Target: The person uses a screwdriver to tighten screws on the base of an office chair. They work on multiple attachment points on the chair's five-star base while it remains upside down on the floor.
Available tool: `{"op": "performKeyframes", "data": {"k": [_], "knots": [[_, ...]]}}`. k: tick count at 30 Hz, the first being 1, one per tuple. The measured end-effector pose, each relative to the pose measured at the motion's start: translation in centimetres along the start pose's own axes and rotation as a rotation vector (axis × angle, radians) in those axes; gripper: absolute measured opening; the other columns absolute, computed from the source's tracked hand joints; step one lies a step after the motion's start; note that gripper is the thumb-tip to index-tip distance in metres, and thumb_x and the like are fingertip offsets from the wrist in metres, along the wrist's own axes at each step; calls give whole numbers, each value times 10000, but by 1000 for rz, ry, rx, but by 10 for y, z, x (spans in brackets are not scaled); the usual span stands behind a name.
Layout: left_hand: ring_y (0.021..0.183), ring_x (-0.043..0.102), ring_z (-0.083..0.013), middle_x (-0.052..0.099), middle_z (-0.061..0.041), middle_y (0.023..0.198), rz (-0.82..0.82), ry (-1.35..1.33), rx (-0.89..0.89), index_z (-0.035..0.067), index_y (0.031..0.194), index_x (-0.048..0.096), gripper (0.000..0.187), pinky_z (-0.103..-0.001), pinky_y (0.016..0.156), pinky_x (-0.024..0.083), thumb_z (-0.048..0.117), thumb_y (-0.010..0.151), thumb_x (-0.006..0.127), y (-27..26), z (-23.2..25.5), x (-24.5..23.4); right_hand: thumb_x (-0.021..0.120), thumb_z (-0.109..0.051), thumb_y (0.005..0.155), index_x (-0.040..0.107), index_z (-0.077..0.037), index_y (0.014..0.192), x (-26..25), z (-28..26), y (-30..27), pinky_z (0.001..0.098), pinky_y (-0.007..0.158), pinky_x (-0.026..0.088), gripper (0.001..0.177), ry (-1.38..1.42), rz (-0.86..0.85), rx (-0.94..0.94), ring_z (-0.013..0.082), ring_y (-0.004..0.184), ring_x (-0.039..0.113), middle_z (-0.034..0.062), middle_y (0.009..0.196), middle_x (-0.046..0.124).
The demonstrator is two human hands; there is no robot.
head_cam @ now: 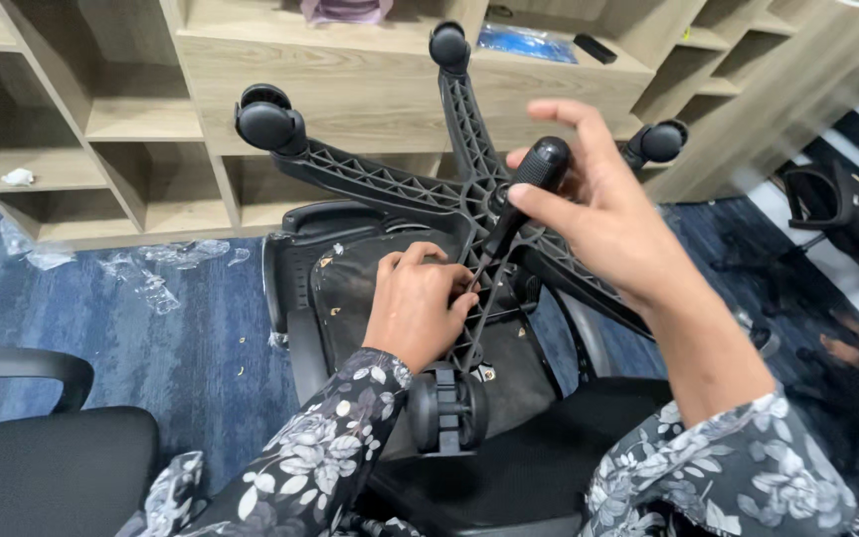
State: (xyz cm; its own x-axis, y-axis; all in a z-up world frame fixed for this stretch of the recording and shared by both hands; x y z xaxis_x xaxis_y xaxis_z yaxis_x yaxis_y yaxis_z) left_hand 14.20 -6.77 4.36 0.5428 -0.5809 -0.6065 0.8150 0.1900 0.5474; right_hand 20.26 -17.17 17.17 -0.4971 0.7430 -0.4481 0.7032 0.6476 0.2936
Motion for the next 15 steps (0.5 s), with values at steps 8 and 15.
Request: {"op": "performKeyframes", "data": {"k": [8, 15], "knots": [[1182, 573, -230, 782, 6, 825, -30, 18, -18, 122, 899, 808, 155, -464, 1021, 350, 224, 789, 770, 0, 0, 2, 708, -111, 938, 493, -120, 1284, -2, -7, 0, 222, 636, 583, 408, -251, 54, -53, 67, 806, 611, 15, 986, 584], [1180, 579, -229, 778, -1, 828, -31, 19, -48, 109, 914, 806, 176, -471, 1038, 350, 230, 791, 774, -1, 1, 0, 804, -215, 930, 562, -89, 1179, 2, -4, 9, 258, 551, 426, 369, -381, 198, -14, 105, 657, 508, 34, 801, 526]]}}
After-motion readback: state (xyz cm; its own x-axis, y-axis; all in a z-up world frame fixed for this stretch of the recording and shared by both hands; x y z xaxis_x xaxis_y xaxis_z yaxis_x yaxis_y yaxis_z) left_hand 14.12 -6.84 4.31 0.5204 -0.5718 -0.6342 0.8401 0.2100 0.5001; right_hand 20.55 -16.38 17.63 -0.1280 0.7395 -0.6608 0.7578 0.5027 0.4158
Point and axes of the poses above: each hand's wrist, its own y-axis towards the middle knuckle, its own x-axis out of the palm, z = x × y, the point moved 9 cm from there along y, towards the middle knuckle
